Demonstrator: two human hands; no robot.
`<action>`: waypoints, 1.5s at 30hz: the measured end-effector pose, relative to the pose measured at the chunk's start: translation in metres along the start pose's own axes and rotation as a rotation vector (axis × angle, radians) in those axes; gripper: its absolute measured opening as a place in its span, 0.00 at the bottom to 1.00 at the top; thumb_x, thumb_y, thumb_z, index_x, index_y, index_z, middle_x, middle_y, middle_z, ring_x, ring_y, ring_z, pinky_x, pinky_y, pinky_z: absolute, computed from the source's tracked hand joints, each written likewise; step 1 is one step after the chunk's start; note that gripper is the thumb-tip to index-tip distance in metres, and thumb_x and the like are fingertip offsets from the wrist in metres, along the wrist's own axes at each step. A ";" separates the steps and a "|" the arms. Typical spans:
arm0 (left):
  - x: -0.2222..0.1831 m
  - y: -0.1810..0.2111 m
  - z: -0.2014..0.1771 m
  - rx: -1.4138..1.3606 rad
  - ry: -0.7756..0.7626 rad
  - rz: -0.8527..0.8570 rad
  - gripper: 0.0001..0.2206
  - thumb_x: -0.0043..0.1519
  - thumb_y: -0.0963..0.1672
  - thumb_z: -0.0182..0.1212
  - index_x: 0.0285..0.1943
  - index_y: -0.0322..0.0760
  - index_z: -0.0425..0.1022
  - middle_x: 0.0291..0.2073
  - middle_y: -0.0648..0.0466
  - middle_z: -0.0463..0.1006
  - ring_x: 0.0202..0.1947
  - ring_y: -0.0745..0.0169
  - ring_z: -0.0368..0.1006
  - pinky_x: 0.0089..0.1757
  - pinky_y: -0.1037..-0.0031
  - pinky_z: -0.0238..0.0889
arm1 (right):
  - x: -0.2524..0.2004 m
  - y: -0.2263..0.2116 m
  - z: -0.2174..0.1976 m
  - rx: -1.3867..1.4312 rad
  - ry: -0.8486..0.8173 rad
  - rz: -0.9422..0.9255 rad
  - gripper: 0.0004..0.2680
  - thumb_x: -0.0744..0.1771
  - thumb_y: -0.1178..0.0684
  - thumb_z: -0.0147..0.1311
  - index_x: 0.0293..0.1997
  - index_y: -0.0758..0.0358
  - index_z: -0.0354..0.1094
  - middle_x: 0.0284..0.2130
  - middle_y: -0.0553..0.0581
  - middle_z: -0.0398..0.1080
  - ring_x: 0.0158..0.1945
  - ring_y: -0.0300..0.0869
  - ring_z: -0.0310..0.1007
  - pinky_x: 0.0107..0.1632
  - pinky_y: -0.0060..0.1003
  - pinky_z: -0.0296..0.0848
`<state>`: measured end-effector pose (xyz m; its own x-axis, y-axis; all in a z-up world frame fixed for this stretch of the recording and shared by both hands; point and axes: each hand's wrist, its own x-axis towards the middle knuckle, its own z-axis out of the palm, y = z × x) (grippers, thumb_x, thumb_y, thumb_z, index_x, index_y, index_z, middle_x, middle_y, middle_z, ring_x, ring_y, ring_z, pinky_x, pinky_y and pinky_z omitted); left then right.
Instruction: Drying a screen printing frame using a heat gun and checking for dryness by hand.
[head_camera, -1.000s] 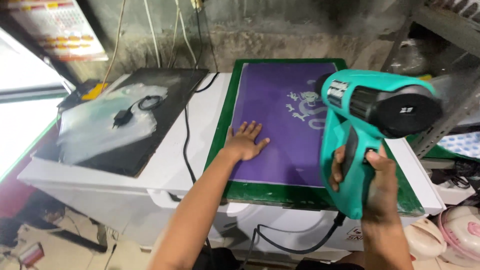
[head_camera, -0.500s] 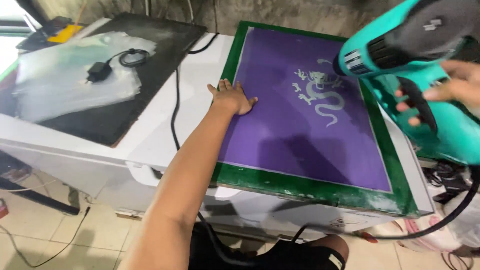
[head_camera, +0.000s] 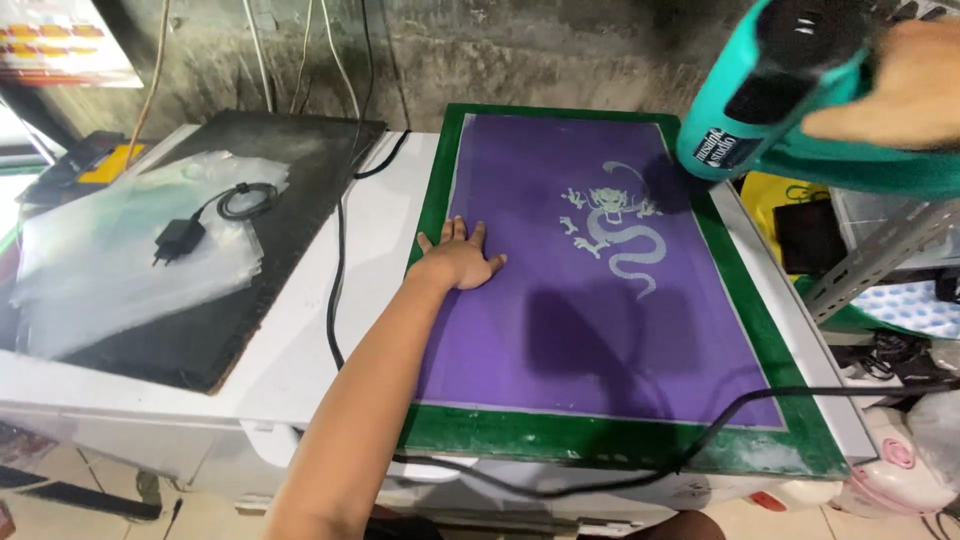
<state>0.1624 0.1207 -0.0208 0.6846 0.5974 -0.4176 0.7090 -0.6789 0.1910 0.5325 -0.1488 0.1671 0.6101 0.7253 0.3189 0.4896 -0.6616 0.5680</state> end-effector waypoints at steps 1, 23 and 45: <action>-0.001 0.003 -0.002 0.009 0.003 0.002 0.39 0.66 0.61 0.31 0.83 0.49 0.25 0.81 0.46 0.22 0.80 0.49 0.17 0.69 0.38 0.15 | 0.000 -0.010 -0.005 0.005 -0.001 0.008 0.32 0.59 0.17 0.50 0.57 0.48 0.79 0.47 0.64 0.86 0.49 0.54 0.86 0.45 0.42 0.82; 0.057 0.072 -0.010 0.126 0.095 0.303 0.37 0.65 0.61 0.29 0.82 0.50 0.35 0.81 0.58 0.32 0.80 0.61 0.23 0.71 0.52 0.14 | 0.008 -0.061 -0.146 0.525 -0.155 -0.026 0.25 0.62 0.31 0.61 0.56 0.58 0.73 0.52 0.68 0.74 0.55 0.66 0.73 0.54 0.60 0.74; 0.095 0.044 -0.012 0.012 0.226 0.143 0.36 0.66 0.60 0.28 0.82 0.46 0.36 0.81 0.55 0.33 0.80 0.58 0.24 0.71 0.54 0.13 | 0.058 -0.106 -0.084 0.681 -0.190 -0.089 0.14 0.59 0.41 0.67 0.35 0.60 0.77 0.31 0.63 0.75 0.32 0.55 0.71 0.33 0.52 0.67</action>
<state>0.2610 0.1526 -0.0419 0.7991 0.5742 -0.1780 0.6011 -0.7676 0.2224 0.4633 -0.0207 0.1889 0.6177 0.7771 0.1204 0.7849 -0.6186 -0.0343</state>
